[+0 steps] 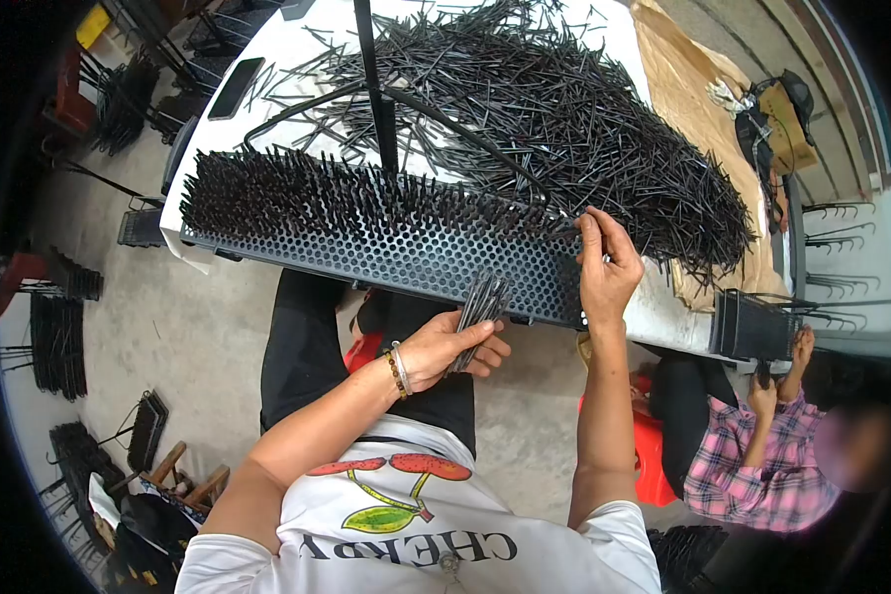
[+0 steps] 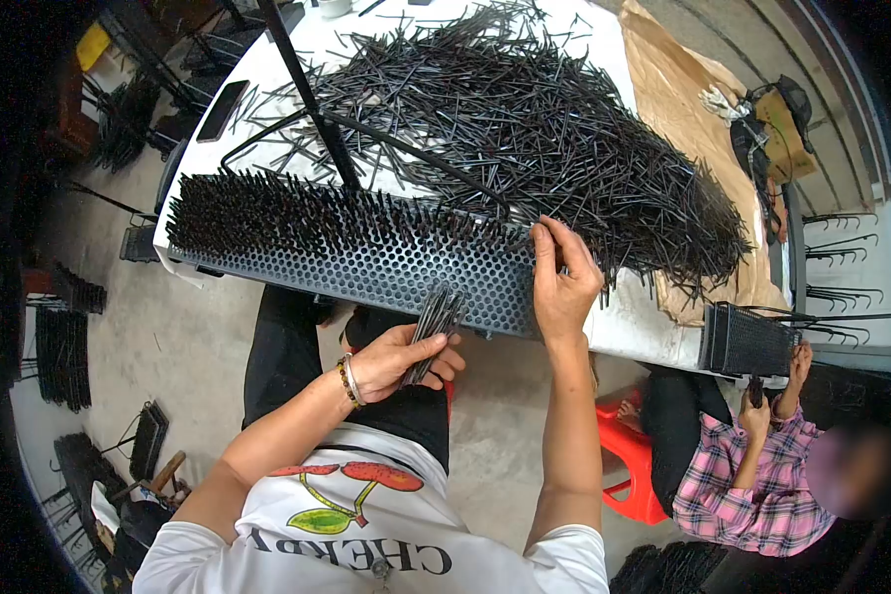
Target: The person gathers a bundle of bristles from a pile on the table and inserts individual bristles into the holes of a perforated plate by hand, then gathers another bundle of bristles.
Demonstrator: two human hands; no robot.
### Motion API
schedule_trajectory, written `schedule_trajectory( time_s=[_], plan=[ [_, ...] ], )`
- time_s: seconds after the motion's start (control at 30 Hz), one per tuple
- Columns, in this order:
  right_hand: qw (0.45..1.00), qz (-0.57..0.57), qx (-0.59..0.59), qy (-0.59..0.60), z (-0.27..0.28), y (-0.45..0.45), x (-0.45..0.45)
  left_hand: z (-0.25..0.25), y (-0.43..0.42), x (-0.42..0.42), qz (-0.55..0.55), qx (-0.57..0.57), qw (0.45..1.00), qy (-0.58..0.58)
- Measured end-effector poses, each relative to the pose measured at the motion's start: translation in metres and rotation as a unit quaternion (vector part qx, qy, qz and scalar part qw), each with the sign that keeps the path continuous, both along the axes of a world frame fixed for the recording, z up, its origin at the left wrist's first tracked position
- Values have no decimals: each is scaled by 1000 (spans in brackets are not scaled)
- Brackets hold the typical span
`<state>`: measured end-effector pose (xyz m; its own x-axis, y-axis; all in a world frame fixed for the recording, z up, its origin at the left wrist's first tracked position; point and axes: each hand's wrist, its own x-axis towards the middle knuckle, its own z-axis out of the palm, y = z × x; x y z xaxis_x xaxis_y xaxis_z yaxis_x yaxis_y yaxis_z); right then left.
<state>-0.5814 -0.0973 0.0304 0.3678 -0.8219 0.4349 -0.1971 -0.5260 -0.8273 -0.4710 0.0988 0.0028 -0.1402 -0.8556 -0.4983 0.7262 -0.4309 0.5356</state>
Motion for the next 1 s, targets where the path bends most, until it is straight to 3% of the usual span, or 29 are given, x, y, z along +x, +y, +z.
schedule_trajectory(
  time_s=[0.5,0.7,1.0],
  plan=[
    [999,17,-30,-5,2,10,14,0,-3,2,-16,13,1000,0],
    [971,69,-218,76,-5,13,24,3,-3,2,-11,13,1000,-6],
    [957,11,-259,128,-1,20,31,5,-3,0,14,24,1000,6]
  ],
)
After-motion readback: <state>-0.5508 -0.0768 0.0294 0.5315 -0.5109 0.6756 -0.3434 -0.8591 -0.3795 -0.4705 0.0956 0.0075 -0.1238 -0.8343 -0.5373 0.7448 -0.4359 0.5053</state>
